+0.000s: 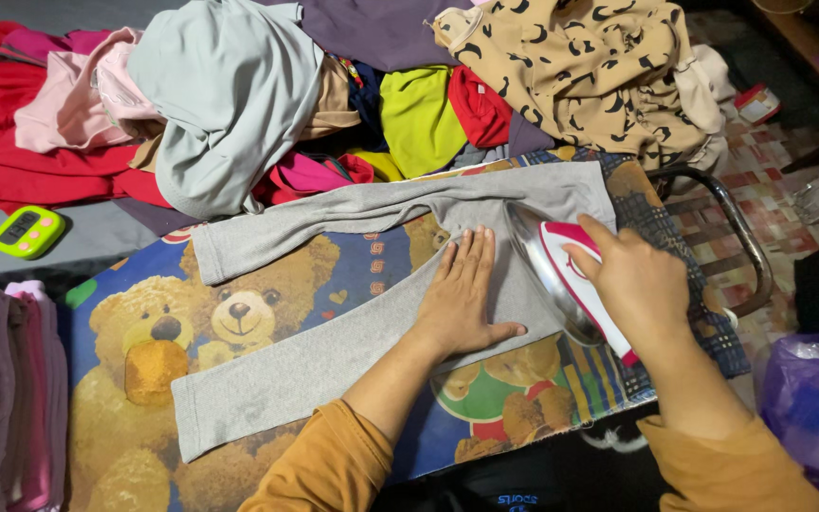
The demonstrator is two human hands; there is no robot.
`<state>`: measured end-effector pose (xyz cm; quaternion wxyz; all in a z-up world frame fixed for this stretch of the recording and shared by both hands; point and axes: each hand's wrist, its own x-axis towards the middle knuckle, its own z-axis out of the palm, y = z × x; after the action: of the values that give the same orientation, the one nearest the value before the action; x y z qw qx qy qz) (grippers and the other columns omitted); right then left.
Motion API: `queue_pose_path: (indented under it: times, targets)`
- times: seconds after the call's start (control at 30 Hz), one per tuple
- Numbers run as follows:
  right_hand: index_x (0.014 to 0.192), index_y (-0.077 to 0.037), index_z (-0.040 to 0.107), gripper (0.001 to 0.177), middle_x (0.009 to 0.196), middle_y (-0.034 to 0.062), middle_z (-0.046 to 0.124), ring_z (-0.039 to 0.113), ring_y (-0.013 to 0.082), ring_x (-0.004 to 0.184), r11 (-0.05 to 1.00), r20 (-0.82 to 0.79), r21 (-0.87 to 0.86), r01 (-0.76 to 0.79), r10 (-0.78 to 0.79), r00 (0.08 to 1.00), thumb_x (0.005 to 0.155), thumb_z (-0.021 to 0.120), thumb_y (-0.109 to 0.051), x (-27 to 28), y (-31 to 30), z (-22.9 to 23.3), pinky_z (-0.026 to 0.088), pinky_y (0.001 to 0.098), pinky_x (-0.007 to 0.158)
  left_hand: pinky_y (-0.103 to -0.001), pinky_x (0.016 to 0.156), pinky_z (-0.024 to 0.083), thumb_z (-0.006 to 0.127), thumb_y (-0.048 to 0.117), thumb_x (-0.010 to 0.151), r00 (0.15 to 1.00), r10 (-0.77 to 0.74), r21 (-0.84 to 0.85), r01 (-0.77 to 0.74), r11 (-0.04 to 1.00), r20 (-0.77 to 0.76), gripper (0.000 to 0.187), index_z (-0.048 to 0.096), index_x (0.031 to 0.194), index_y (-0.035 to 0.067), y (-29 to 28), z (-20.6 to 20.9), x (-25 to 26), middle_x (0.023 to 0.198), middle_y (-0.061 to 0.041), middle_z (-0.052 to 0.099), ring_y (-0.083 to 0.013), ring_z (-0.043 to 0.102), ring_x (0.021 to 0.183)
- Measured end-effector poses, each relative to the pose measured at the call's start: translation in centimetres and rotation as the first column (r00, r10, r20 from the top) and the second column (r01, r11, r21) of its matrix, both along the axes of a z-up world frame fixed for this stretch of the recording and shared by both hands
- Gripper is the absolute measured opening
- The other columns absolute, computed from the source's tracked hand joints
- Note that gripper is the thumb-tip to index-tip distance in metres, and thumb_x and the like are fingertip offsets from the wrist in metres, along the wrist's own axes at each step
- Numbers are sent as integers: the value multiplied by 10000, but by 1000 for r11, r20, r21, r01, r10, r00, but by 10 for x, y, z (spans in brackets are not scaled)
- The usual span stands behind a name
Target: The person irons a light purple garment and a grey long-sleeved shirt on a teddy bear-themed ironing board. They smooth the fabric, use a red and white iron, and fold the items after ironing.
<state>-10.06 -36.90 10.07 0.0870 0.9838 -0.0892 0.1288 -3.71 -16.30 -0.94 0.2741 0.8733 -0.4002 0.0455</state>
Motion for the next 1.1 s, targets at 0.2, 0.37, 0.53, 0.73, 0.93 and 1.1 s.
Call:
queue_pose_path:
  times: [0.2,0.37,0.53,0.73,0.93,1.1]
  targets:
    - [1288,-240,720,475,846,175,728,724,387,718,998,78,40,-43,39,996,948,643,-563,46,-8,-13,559,493,584,-483,1268,72,725,765,689,1000,11,13,-11,1000,0,1394,76,1581,-86,-1,1,0,1655,-291,185,-412,110,1570]
    - [1271,-233,717,469,807,195,726,719,411,735,990,38,131,-54,49,998,933,658,-552,40,-3,-8,562,522,611,-485,1278,51,664,797,750,993,-36,-99,25,995,-111,1389,9,1587,-96,2,-7,4,1672,-314,120,-420,66,1585]
    - [1278,-257,696,468,809,163,727,719,397,677,974,20,181,-138,137,990,905,651,-538,-14,41,-4,566,495,575,-522,1293,-19,465,721,968,967,-24,-439,-94,894,-255,1192,-132,1606,-90,3,-16,16,1722,-340,-56,-441,-63,1615]
    - [1303,-228,684,487,776,136,696,715,355,602,978,8,121,-172,172,985,919,631,-522,-25,68,1,555,448,505,-576,1327,-56,310,710,1033,972,177,-675,-237,699,-157,1065,-120,1636,-54,4,-19,18,1766,-284,-2,-414,-43,1666]
    - [1271,-199,701,491,751,138,693,717,334,594,970,110,-86,-228,236,965,939,634,-555,30,30,-13,550,436,472,-571,1317,-15,475,607,1040,965,200,-609,-261,749,-168,1076,-111,1633,-73,5,-16,16,1753,-291,20,-430,-19,1654]
    - [1009,-96,698,570,743,131,703,719,325,618,965,136,-159,-211,233,963,949,656,-661,73,-16,-26,560,432,516,-572,1310,95,696,385,934,973,231,-468,-199,861,10,1013,94,1637,-26,2,-9,9,1693,-257,194,-433,141,1610]
